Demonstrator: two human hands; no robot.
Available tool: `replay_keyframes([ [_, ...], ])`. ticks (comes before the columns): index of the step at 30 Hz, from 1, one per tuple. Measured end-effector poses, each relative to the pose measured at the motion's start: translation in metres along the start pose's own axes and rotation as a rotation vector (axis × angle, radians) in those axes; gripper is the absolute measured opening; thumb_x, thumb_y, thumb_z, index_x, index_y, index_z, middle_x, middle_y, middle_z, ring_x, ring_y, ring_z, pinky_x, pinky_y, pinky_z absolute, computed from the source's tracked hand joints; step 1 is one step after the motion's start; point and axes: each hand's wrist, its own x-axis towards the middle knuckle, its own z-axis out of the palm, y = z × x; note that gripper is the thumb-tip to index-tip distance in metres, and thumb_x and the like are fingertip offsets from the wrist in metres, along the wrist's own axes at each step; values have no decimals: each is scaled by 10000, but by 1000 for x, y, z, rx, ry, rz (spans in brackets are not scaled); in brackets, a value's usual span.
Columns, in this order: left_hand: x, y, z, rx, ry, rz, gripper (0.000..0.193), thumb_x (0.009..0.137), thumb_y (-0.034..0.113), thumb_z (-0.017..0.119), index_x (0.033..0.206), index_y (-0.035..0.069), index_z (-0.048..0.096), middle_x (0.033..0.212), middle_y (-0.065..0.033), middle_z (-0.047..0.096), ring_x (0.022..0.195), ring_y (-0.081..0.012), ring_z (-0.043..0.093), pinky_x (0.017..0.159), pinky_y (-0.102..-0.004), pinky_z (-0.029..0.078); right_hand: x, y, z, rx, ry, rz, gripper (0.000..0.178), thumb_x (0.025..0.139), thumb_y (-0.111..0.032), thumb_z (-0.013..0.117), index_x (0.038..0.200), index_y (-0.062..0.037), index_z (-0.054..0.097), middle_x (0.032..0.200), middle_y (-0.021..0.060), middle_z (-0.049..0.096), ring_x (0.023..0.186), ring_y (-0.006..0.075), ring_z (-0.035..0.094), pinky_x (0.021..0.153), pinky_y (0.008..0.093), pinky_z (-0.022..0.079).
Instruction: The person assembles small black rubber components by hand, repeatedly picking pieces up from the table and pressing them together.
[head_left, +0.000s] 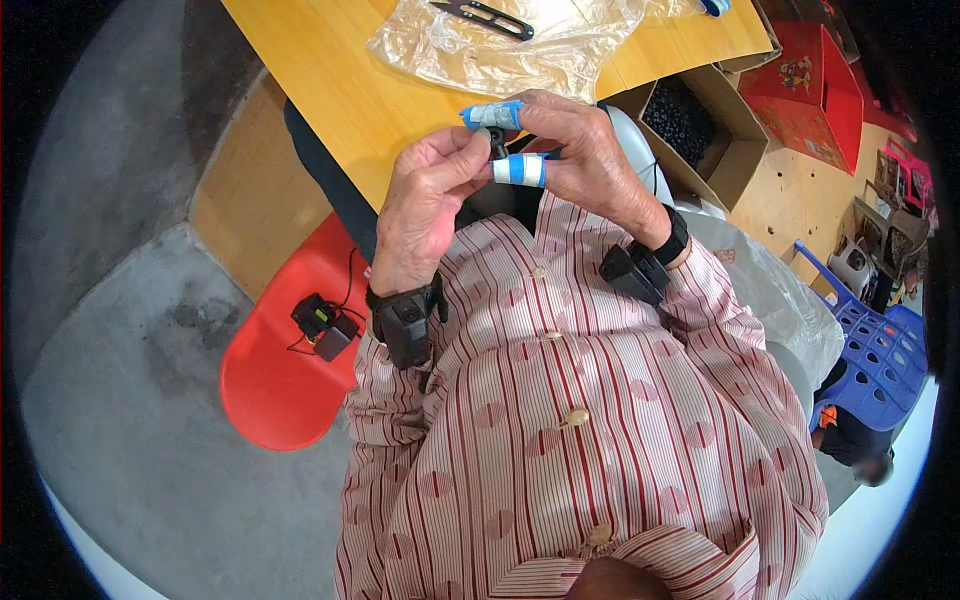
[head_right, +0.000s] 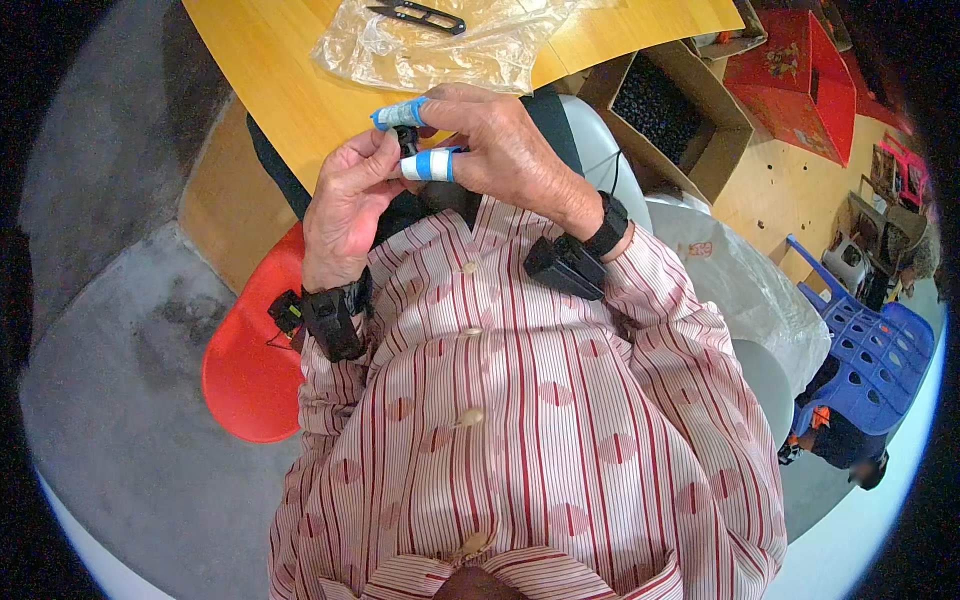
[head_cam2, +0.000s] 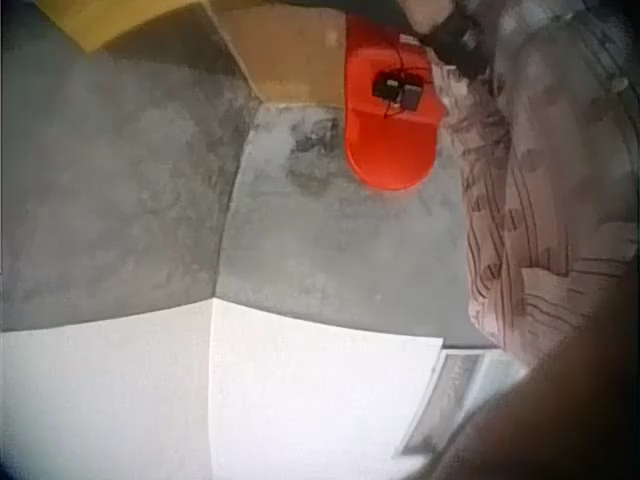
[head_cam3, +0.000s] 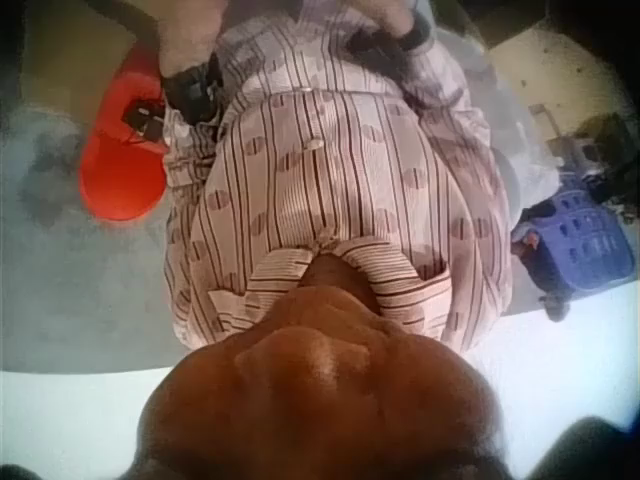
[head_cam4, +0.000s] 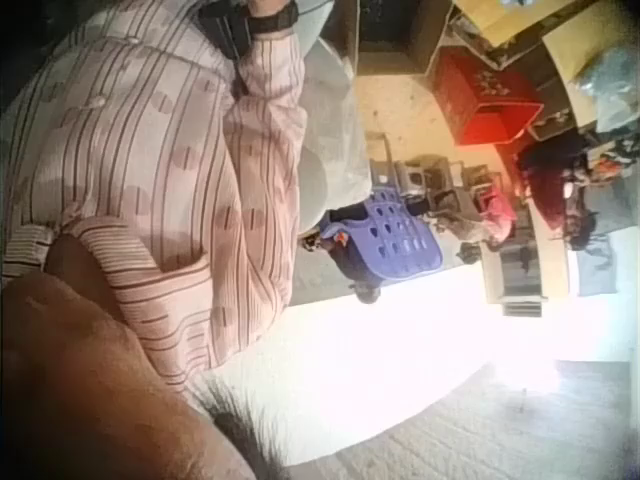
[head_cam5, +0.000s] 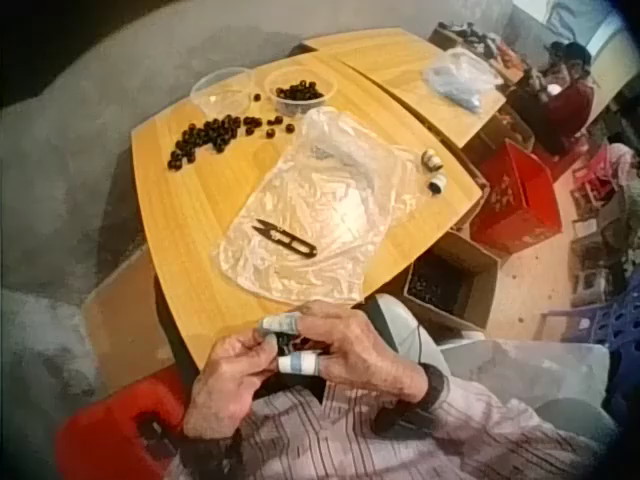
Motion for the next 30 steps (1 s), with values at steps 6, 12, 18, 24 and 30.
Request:
replay_keyframes([
  [6, -4, 2, 3, -15, 25, 19, 140, 860, 167, 644, 897, 31, 642, 824, -5, 613, 751, -89, 546, 745, -235, 423, 0, -3, 2, -104, -1, -15, 360, 687, -141, 757, 1017, -46, 650, 784, 89, 613, 734, 249, 627, 639, 337, 497],
  [12, -6, 1, 6, -43, 42, 41, 153, 860, 176, 645, 898, 28, 643, 825, -5, 614, 752, -84, 543, 722, -231, 417, -1, -2, -1, -85, -58, 46, 457, 725, -134, 752, 1163, -96, 631, 919, 65, 625, 816, 171, 629, 674, 271, 538],
  [18, -7, 7, 7, 59, 55, -17, 173, 873, 193, 632, 919, 26, 642, 825, -3, 607, 736, -77, 528, 716, -223, 413, 3, -3, -2, -5, -18, -20, 400, 710, -128, 748, 1094, -74, 649, 856, 87, 636, 769, 235, 644, 684, 320, 524],
  [24, -4, 3, 5, 28, -64, 2, 229, 888, 210, 619, 979, 0, 626, 863, -20, 613, 738, -84, 530, 730, -237, 423, 0, 4, 0, -8, -55, -72, 459, 716, -174, 765, 1142, -68, 632, 936, 62, 622, 818, 158, 618, 656, 260, 516],
  [30, -6, -4, 13, -27, 33, 20, 225, 896, 192, 600, 971, -19, 617, 873, -40, 619, 779, -106, 560, 752, -241, 432, -2, -4, 1, -62, -23, 3, 438, 695, -152, 743, 1113, -72, 642, 828, 73, 605, 777, 227, 613, 687, 325, 497],
])
